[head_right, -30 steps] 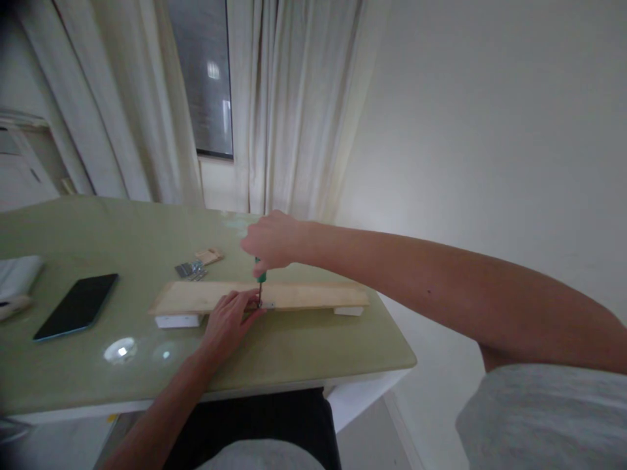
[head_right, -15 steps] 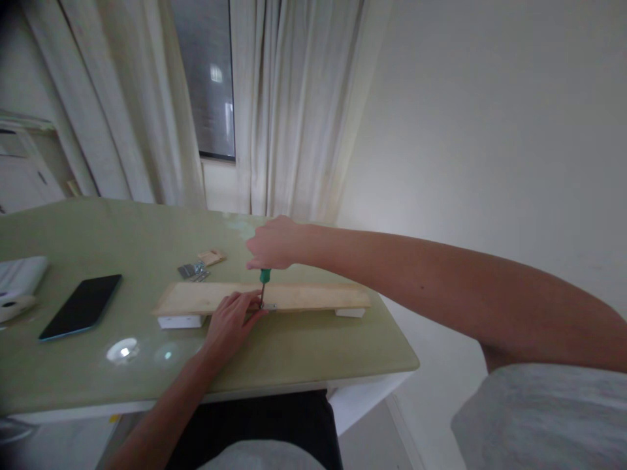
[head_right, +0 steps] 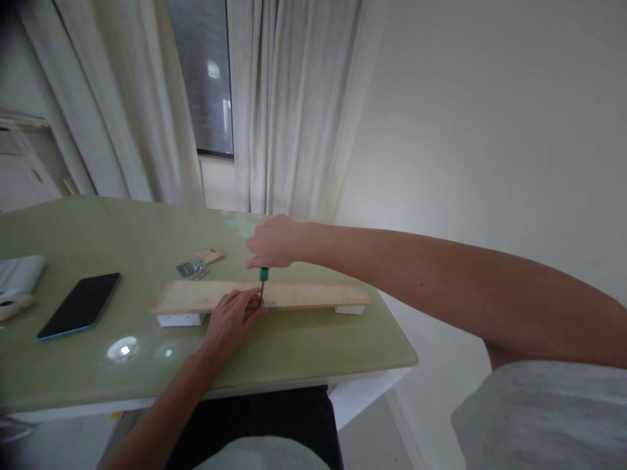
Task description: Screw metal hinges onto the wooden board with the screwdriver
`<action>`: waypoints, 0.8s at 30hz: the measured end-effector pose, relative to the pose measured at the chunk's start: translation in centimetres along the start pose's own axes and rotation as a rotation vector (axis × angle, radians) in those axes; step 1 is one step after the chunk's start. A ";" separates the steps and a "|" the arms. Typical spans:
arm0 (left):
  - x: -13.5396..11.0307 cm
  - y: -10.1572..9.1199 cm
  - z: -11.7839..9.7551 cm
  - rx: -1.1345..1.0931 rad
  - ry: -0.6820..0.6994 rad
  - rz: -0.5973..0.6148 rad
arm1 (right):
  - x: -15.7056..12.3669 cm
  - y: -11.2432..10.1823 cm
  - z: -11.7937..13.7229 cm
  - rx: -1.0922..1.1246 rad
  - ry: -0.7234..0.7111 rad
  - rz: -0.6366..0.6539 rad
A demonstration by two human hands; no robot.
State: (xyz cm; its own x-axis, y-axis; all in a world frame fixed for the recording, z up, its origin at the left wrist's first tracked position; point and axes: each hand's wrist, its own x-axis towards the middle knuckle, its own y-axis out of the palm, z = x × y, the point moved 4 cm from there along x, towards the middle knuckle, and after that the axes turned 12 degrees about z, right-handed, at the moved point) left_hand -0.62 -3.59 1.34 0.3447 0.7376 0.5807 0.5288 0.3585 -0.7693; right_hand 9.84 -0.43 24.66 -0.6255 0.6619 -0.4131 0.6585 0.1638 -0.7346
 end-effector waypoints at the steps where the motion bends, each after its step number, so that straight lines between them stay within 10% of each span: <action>1: 0.0 0.0 0.0 -0.002 0.000 0.003 | -0.1 0.0 -0.1 0.029 0.008 0.011; 7: -0.1 0.0 0.2 -0.001 -0.010 0.019 | -1.3 -0.7 0.6 -0.161 -0.319 -0.105; 13: -0.1 -0.2 0.1 -0.004 0.001 0.021 | -0.3 -0.1 -0.1 0.014 0.008 -0.035; 20: -0.3 0.1 0.3 -0.004 0.000 0.015 | -0.7 -0.2 0.2 -0.062 -0.252 -0.091; 24: -0.1 0.2 0.3 -0.009 -0.011 0.026 | -0.1 -0.1 -0.3 0.061 -0.028 -0.008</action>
State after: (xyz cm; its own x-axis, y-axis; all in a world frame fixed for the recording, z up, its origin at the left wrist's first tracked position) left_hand -0.80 -3.44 1.09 0.3497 0.7529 0.5576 0.5266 0.3343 -0.7816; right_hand 9.96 -0.33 24.96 -0.6427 0.6396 -0.4218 0.6275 0.1235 -0.7687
